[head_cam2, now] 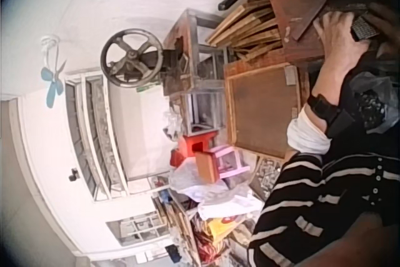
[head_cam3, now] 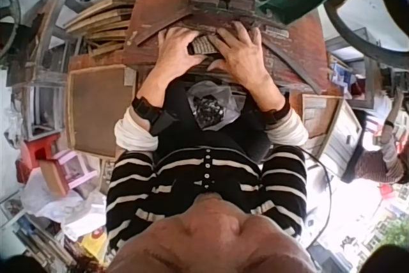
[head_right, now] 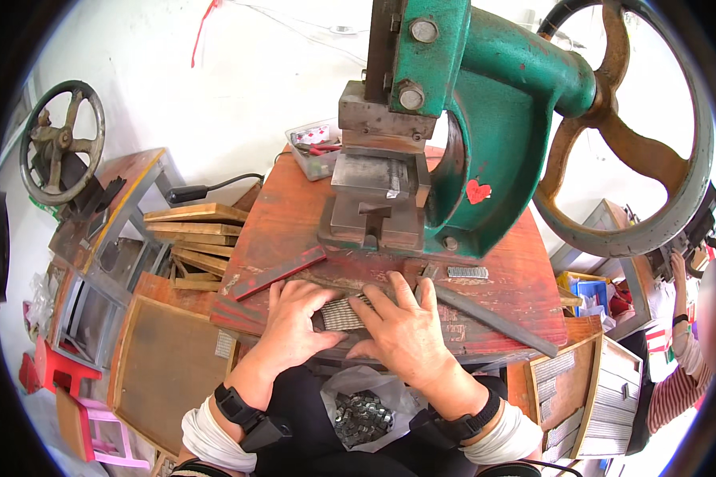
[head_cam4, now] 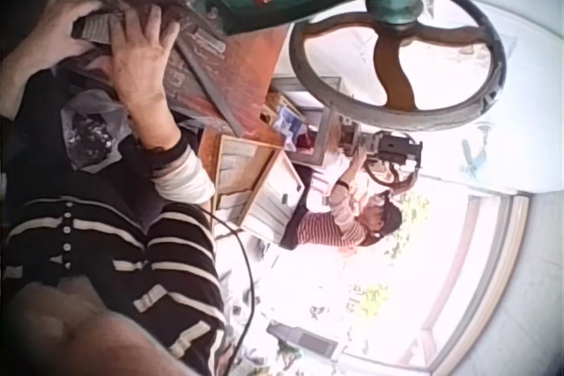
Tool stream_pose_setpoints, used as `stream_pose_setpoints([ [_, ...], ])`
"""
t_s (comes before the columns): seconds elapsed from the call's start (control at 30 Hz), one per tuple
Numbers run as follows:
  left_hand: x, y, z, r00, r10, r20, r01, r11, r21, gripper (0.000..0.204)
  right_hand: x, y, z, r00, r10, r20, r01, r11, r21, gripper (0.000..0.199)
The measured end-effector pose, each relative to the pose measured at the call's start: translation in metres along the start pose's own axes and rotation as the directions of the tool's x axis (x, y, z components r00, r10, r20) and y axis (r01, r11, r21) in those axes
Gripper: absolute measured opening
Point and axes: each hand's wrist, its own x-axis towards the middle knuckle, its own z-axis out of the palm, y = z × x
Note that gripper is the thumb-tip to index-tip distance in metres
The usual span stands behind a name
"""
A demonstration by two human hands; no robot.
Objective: The recorder uses a press machine and a hammer to shape and finish small metal chain-like components in a workshop environment.
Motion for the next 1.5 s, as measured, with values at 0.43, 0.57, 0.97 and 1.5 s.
stream_pose_setpoints([
  [0.43, 0.005, 0.000, -0.006, 0.988, -0.013, 0.154, 0.012, 1.000, 0.007, 0.052, -0.053, 0.088, 0.002, 0.913, 0.404, 0.059, -0.408, 0.906, 0.108, 0.046],
  [0.57, 0.006, -0.002, -0.005, 0.989, -0.003, 0.147, 0.005, 1.000, -0.014, 0.057, -0.049, 0.080, -0.004, 0.952, 0.305, -0.031, -0.300, 0.947, 0.119, 0.041],
  [0.97, 0.004, 0.001, -0.002, 0.998, -0.039, 0.043, 0.041, 0.998, -0.046, 0.053, 0.006, 0.002, -0.031, 0.986, 0.146, 0.076, -0.161, 0.957, 0.241, 0.044],
  [1.5, 0.002, 0.001, -0.003, 0.996, -0.051, 0.073, 0.053, 0.998, -0.029, 0.050, 0.017, -0.006, -0.052, 0.967, 0.230, -0.112, -0.189, 0.937, 0.293, 0.038],
])
